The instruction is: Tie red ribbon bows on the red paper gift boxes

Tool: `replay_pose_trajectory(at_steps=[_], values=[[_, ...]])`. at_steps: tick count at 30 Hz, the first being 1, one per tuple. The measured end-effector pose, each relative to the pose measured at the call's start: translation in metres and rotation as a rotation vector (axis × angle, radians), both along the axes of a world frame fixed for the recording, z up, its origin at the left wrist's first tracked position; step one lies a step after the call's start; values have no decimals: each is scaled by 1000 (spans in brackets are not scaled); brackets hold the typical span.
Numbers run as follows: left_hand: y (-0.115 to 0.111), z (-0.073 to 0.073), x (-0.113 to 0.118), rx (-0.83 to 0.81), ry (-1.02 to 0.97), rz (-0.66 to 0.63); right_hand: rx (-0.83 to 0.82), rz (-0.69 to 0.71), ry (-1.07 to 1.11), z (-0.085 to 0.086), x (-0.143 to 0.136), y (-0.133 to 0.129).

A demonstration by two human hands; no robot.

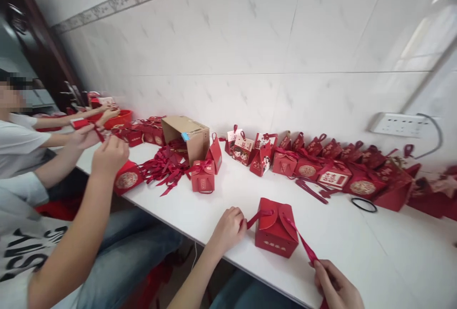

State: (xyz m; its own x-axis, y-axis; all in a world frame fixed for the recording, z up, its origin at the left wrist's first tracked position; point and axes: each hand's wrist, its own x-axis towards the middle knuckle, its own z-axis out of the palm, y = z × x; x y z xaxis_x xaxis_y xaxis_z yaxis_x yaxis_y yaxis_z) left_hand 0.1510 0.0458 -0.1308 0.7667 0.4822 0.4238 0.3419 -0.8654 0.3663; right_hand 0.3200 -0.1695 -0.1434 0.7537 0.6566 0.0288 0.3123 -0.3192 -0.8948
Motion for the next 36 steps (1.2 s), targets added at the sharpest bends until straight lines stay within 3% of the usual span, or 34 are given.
replay_pose_trajectory(at_steps=[5, 23, 36], values=[[4, 2, -3, -39, 10, -60, 58, 2, -18, 0, -5, 5], [10, 2, 0, -21, 41, -62, 49, -3, -13, -7, -11, 6], [14, 1, 7, -1, 18, -42, 128, 20, 68, 3, -9, 5]])
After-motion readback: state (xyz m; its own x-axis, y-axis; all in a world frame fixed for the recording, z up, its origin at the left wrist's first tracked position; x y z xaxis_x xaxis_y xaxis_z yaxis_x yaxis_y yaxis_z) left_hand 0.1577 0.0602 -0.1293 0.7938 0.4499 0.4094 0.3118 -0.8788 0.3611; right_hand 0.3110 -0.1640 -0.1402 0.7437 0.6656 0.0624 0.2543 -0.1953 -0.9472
